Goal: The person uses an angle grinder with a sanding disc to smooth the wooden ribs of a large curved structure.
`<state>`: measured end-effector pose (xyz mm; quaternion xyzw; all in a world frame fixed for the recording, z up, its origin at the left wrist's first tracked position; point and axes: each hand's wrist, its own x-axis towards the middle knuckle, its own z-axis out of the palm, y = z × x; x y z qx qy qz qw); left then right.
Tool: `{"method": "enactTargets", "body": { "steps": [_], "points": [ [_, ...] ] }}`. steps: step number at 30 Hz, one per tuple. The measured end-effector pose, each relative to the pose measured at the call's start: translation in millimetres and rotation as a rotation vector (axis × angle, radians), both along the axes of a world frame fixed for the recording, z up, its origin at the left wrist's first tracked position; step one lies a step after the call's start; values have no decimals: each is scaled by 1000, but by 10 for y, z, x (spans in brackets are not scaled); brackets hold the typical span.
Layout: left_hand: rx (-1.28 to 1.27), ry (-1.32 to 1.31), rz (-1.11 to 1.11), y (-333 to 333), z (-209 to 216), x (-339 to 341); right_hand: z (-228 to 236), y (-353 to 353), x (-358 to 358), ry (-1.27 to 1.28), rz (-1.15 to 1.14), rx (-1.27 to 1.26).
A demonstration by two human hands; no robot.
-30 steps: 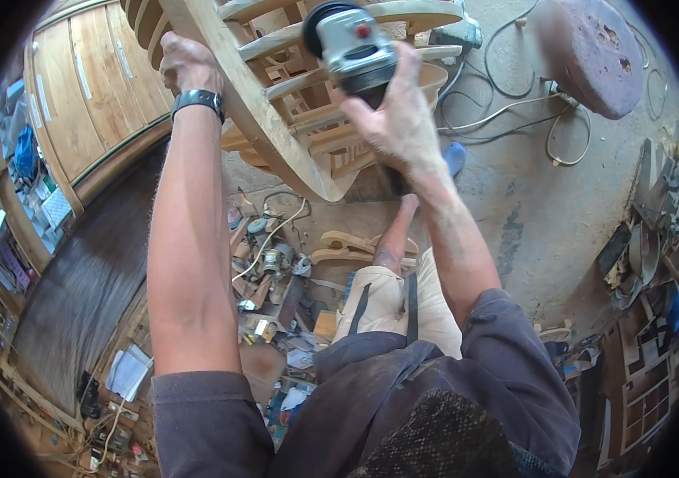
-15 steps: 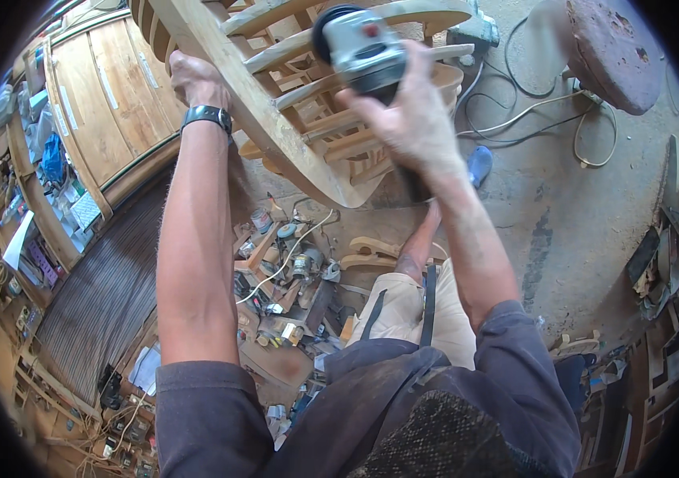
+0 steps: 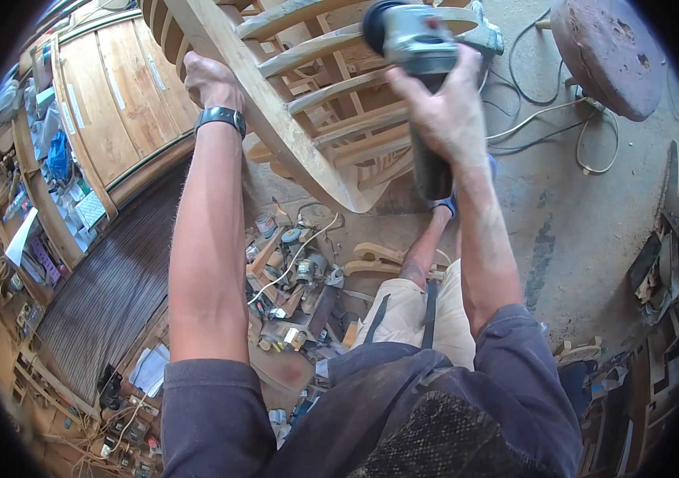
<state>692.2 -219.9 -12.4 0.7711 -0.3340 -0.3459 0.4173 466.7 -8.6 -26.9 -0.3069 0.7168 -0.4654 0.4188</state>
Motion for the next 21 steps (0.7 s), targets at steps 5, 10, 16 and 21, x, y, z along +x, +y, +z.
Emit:
{"method": "enactTargets", "body": {
  "steps": [5,10,16,21],
  "points": [
    [51,-44,-30,19,-18,-6,98,-36,483,36,235,-83],
    [63,19,-148,42,82,5,19,36,77,47,36,-20],
    [21,73,-109,97,76,-97,-145,104,-352,6,-118,18],
    [-20,136,-218,-9,10,74,132,-25,306,-87,185,-46]
  ]
}}
